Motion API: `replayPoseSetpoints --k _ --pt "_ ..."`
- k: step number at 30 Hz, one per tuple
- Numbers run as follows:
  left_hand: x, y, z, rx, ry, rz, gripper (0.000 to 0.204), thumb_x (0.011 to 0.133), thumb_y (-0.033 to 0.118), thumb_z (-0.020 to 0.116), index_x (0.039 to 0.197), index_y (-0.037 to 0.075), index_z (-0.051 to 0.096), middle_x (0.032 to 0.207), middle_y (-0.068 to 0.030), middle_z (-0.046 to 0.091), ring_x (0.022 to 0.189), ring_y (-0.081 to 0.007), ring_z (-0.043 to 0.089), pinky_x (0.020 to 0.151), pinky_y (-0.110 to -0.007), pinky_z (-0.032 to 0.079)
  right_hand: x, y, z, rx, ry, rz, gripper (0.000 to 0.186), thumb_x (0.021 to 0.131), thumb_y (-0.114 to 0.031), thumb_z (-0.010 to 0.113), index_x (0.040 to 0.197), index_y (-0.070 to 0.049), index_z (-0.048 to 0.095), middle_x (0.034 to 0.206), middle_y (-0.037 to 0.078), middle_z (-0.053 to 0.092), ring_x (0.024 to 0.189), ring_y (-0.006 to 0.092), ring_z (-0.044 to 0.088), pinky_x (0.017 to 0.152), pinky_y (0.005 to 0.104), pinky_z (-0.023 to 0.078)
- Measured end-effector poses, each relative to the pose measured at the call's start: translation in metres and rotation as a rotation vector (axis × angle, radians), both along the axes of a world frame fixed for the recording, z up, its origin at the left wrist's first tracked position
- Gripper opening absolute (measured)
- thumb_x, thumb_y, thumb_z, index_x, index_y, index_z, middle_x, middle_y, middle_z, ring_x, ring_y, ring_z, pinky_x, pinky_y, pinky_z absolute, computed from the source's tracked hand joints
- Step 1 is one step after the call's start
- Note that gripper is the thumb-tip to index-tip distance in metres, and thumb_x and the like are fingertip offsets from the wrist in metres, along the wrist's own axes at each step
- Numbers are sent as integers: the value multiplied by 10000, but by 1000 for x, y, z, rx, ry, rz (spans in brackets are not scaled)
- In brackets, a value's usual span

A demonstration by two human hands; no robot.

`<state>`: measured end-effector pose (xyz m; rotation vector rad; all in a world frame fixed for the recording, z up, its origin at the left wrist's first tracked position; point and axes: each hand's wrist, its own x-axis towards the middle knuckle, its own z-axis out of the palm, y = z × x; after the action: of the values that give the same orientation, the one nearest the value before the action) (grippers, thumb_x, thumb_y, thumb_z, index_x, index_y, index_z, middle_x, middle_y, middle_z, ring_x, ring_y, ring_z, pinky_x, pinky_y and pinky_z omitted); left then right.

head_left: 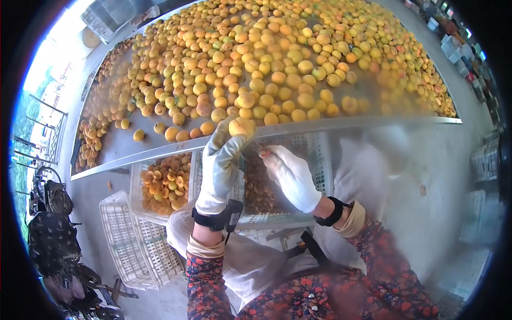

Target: Manually pitting apricots using a curved pitting knife at a processing table.

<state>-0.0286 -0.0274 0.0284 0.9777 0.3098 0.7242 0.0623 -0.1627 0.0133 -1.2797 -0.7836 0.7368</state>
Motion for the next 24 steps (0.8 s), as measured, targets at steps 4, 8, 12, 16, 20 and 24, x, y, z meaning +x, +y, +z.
replayPoseSetpoints --k 4,8,12,16,20,24 --pt "-2 0 -5 34 106 65 426 897 53 560 1301 -41 465 1190 -98 578 1072 -169 560 946 -302 437 -3 5 -4 103 10 -66 186 962 -140 551 1066 12 577 769 -19 571 645 47 460 591 205 406" --pt "2 -2 -8 105 175 98 389 896 67 571 1265 -30 499 1143 -74 593 1024 -141 562 920 -283 439 5 7 5 -93 166 9 191 961 -155 555 1044 15 586 767 -27 559 641 37 449 578 197 397" --pt "9 -2 -9 76 136 27 344 936 162 554 1214 -37 517 1110 -89 597 1012 -185 577 914 -322 447 9 13 7 -154 174 55 197 962 -161 551 1040 16 591 759 -16 562 638 38 455 577 201 403" --pt "12 1 -21 -104 21 -29 314 965 277 522 1141 21 565 1042 -40 596 946 -127 554 835 -279 442 7 18 0 -114 -144 -21 196 963 -145 537 1049 25 585 762 46 607 655 86 511 621 246 448" --pt "18 8 -40 -360 -275 -266 342 993 315 460 1170 27 511 1124 -119 589 1093 -251 539 994 -402 393 4 17 -10 -45 -273 -71 201 964 -144 531 1057 27 583 782 85 626 677 119 545 658 268 467" --pt "20 -4 -28 -325 -175 -136 355 1003 319 434 1197 25 481 1240 -135 518 1195 -246 477 1049 -407 351 9 18 -5 -162 -49 -14 211 969 -164 531 1064 13 593 754 19 569 645 80 489 596 235 414"
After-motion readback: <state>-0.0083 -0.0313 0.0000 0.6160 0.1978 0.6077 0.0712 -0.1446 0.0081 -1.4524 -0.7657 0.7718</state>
